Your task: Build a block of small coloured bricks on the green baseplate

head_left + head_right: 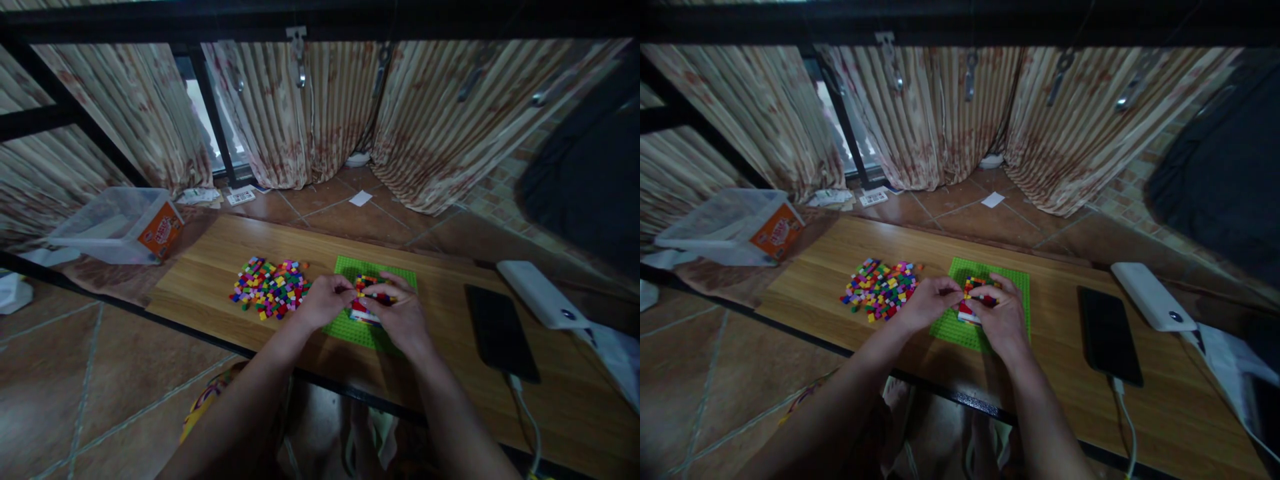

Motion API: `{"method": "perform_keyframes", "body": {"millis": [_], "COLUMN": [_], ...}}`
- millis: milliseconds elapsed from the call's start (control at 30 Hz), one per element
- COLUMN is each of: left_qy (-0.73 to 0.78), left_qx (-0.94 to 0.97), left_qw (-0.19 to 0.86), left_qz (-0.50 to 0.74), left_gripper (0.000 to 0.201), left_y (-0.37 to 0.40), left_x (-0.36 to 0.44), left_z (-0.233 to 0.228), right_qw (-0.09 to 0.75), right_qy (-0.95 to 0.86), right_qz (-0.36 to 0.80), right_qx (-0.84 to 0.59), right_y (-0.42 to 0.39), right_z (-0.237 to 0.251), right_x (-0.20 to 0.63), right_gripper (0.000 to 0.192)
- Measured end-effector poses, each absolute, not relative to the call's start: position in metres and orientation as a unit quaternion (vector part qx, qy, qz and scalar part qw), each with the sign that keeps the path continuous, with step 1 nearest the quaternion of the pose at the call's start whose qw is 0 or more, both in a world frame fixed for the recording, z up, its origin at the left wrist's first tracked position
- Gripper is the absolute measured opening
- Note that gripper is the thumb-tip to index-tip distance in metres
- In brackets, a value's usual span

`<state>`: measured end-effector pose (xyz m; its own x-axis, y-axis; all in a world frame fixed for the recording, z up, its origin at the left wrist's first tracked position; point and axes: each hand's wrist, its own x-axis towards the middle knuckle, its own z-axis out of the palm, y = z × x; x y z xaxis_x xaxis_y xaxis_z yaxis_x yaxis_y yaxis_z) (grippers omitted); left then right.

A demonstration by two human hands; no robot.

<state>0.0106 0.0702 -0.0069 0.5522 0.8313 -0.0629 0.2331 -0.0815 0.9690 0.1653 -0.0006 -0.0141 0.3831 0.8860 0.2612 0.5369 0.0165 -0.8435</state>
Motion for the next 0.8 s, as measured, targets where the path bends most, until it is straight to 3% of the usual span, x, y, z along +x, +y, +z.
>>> {"method": "perform_keyframes", "body": {"millis": [267,533,800], "left_qy": [0.409,0.435,0.462], "left_qx": [0.761,0.783,0.83], "left_qw": [0.422,0.356,0.236], "left_qz": [0.277,0.267,0.205], "left_gripper": [0.016,0.017,0.024], "left_y": [0.055,0.048,0.04], "left_x": [0.01,0.012,0.014], "left_z": [0.011,0.01,0.012], "right_qw": [0.485,0.476,0.487], "right_qy": [-0.517,-0.535,-0.52], "right_qz": [0.182,0.205,0.193], "right_qx": [-0.681,-0.667,-0.674], "right_y": [0.0,-0.001,0.003], "right_z": [-0.01,-0.002,-0.005], "right_x": [0.162,0.169,0.167], "right_gripper": [0.01,0.015,0.017]}}
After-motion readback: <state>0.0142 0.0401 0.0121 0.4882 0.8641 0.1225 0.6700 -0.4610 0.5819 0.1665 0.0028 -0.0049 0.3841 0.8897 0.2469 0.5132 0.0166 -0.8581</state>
